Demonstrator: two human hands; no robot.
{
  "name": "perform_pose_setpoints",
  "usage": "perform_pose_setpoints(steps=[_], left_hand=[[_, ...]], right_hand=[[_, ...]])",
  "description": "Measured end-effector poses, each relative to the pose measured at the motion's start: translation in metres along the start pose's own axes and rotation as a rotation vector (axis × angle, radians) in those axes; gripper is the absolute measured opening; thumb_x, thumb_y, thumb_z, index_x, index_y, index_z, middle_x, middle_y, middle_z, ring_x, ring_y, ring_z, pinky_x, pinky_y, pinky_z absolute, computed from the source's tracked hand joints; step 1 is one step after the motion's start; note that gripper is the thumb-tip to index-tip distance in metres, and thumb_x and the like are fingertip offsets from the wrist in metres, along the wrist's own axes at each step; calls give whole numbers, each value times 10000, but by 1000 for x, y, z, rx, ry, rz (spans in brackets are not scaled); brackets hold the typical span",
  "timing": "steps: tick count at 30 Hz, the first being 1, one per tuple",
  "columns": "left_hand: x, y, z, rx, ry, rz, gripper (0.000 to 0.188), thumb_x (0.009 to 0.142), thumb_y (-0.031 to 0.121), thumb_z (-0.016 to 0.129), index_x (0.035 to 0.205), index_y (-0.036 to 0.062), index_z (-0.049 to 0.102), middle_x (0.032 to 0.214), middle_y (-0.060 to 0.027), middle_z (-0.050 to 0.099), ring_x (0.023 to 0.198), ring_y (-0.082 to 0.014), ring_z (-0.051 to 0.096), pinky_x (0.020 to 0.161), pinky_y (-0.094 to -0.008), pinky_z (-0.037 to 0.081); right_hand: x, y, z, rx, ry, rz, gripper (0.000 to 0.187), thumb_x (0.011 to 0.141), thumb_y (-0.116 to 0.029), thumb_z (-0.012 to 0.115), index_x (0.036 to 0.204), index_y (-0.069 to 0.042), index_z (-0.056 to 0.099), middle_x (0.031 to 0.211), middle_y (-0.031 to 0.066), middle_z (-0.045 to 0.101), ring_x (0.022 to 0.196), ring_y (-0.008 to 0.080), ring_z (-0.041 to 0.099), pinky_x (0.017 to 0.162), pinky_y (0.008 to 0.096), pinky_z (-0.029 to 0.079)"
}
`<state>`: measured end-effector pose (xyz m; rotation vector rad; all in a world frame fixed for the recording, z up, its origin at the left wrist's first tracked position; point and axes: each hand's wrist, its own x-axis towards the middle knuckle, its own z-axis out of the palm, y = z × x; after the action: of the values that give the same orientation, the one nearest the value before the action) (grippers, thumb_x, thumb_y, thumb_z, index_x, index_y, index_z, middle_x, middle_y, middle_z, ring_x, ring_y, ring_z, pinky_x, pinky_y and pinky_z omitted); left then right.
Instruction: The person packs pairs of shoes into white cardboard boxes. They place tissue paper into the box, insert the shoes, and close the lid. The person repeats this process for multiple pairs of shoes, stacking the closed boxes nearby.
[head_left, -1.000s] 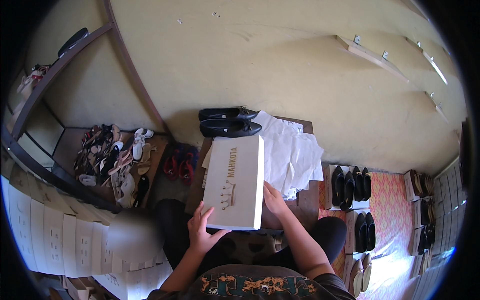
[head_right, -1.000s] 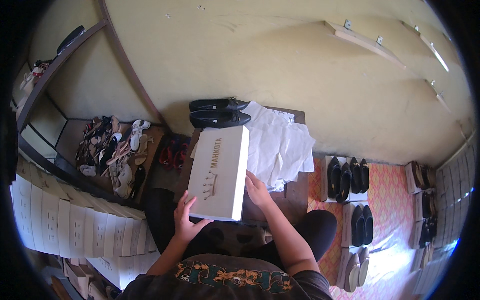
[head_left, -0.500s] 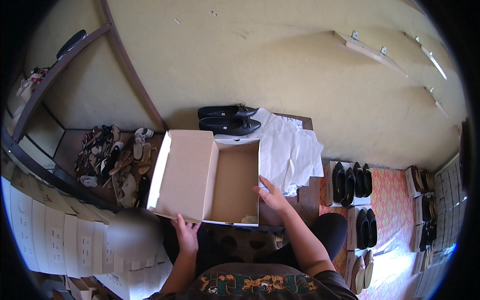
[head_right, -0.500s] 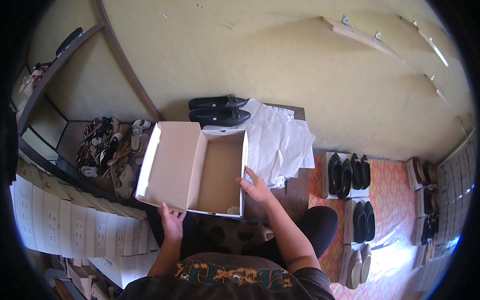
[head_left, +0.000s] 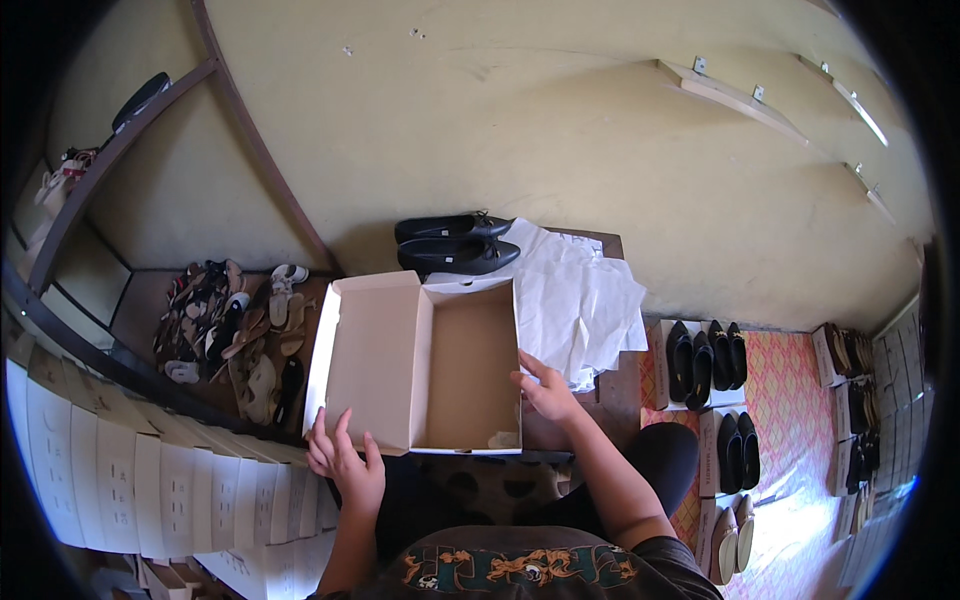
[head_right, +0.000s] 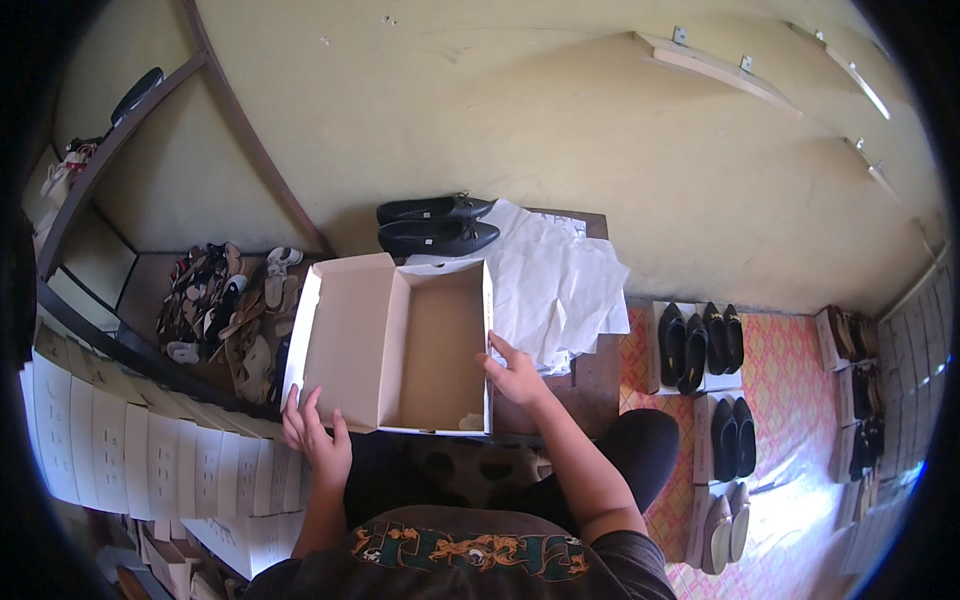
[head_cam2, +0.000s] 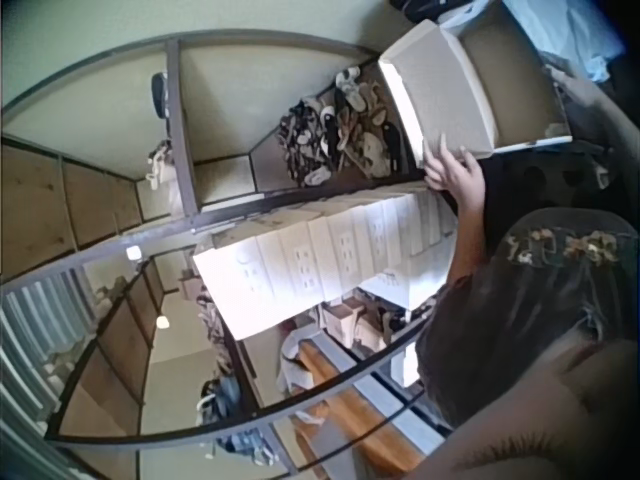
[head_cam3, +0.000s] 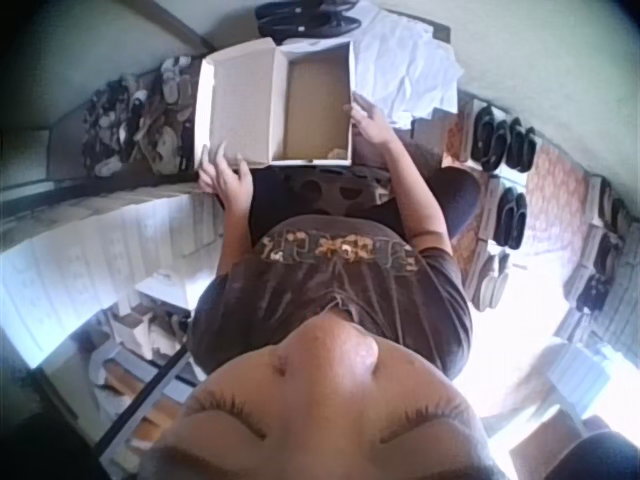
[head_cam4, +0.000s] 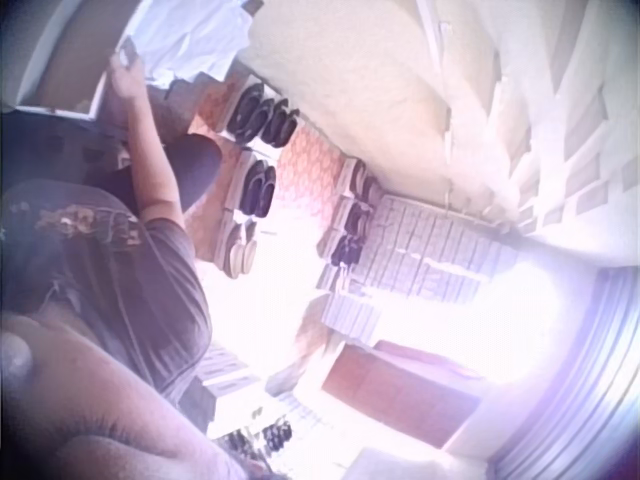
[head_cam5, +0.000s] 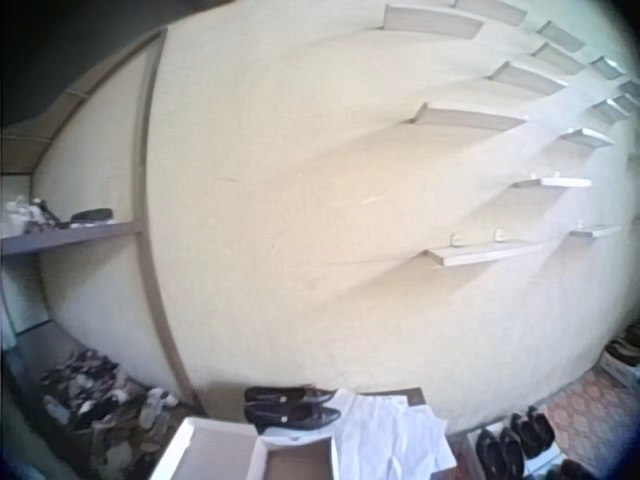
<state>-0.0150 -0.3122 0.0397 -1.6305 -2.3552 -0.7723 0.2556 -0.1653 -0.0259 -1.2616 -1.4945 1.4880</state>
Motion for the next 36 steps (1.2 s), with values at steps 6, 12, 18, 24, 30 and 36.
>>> perform_pose_setpoints(steps=[6,12,18,24,30,36], left_hand=[[7,23,-10,24,-221,57,371,794,172,570,1156,153,494,1324,-112,371,1236,-323,317,950,-651,135],[9,50,-4,-35,-232,159,390,781,204,605,1153,147,504,1316,-106,387,1235,-320,328,952,-640,157],[5,112,18,-212,-387,483,443,774,325,633,1168,167,506,1309,-100,382,1218,-323,347,945,-651,164],[-9,147,49,-210,-514,702,512,770,401,628,1204,171,484,1333,-120,357,1205,-336,353,891,-673,224],[-14,143,68,-196,-606,702,506,769,360,615,1213,157,478,1418,-66,298,1236,-280,332,884,-719,194],[-12,140,71,-235,-610,691,535,767,323,607,1249,167,437,1431,-48,284,1277,-279,319,884,-723,187]], right_hand=[[-5,-1,7,-271,55,-90,597,880,-441,488,1264,15,450,913,245,635,864,342,633,790,361,472],[1,-17,-28,-205,195,58,484,866,-408,540,1063,30,595,915,202,645,784,269,623,742,353,488],[8,21,-78,-529,558,74,557,762,-340,647,1173,11,513,1046,252,579,998,362,566,866,407,442],[23,44,-80,-341,550,173,708,726,-318,687,1247,71,407,959,215,617,797,285,639,671,346,511],[28,31,-73,160,441,190,345,780,-239,643,872,94,639,690,116,633,586,143,590,562,280,481],[45,62,-70,-157,629,5,401,785,-274,670,991,65,606,689,111,637,560,143,608,500,278,474]])
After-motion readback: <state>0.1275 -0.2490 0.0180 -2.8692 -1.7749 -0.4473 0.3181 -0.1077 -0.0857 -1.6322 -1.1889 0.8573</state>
